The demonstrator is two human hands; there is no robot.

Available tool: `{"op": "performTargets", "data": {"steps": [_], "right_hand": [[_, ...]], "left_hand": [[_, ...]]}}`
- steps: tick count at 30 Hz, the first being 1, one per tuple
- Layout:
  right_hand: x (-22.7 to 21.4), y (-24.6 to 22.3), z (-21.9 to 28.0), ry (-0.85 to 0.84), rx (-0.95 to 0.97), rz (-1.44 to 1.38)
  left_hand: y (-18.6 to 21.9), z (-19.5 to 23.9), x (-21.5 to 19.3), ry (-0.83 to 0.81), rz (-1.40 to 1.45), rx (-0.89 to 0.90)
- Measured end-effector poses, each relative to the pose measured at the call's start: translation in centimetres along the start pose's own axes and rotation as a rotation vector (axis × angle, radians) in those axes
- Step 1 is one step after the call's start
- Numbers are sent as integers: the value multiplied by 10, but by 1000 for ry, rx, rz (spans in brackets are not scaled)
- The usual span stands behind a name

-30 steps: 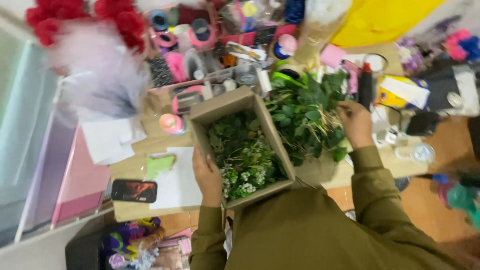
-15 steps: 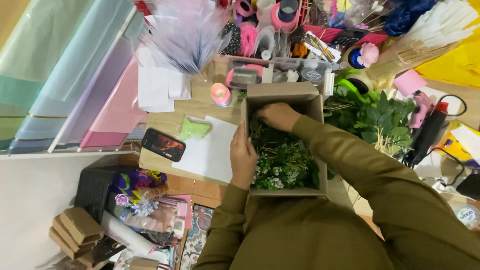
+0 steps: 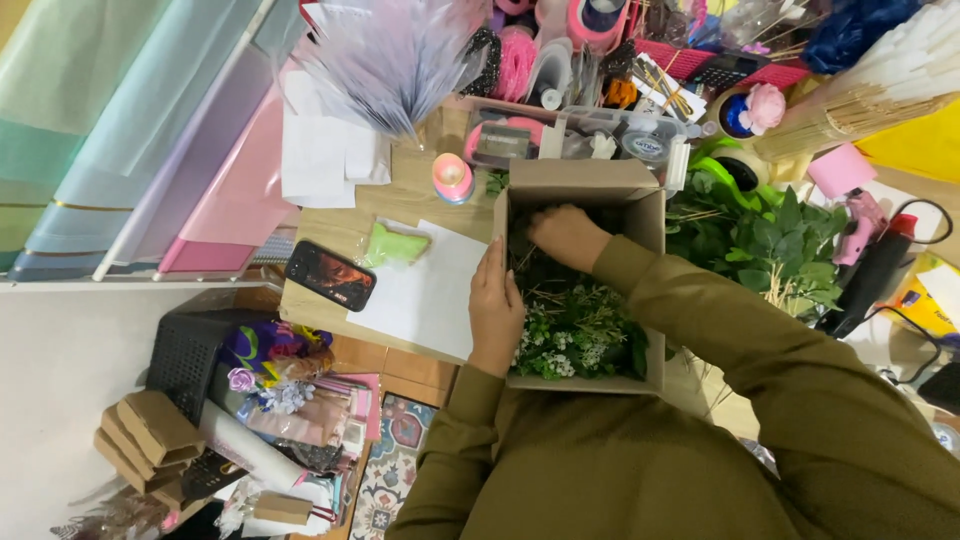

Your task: The person arranges artificial greenery and small white flowers into a cardboard box. They repeatedly pick up stems from the table, adjust their placement, and tuck them into the box to create a layered floral arrangement.

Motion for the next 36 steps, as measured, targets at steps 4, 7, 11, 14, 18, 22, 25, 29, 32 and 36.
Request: {"op": "performTargets", "data": {"steps": [4, 7, 11, 14, 18, 22, 25, 29, 32, 36], "right_hand": [[-71, 39, 39, 53, 152, -182], [-126, 64, 81, 48, 562, -912], [-133, 61, 145, 427, 958, -1800], [-138, 51, 183, 700, 1021, -1757], [-159, 23, 231, 873, 1202, -1494], [-116, 6, 303, 965, 1301, -1353], [-96, 2, 344, 1001, 1415, -1328], [-79, 14, 376, 842, 1508, -1011], [-55, 25, 378, 586, 1490, -753], [-78, 42, 356, 247, 1311, -590]], "left_hand": [[-6, 2, 0, -3, 5, 21], [-5, 2, -1, -27, -22, 11], [2, 0, -5, -72, -61, 13], [-1, -2, -6, -109, -67, -2], [-13, -2, -7, -112, -62, -26], [-15, -2, -6, -141, -95, -20], [-17, -2, -6, -156, -112, -26], [-20, -3, -6, -133, -119, -44], [-20, -3, -5, -138, -134, -22], [-22, -1, -4, -124, -139, -8]]}}
Point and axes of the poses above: each hand's wrist, its own z-axis away from the middle knuckle, its own x-axis out of the palm, y = z × x, the point moved 3 cm from there along -z, towards the middle knuckle, and after that the axes turned 13 degrees about z, right-handed, at the moved point
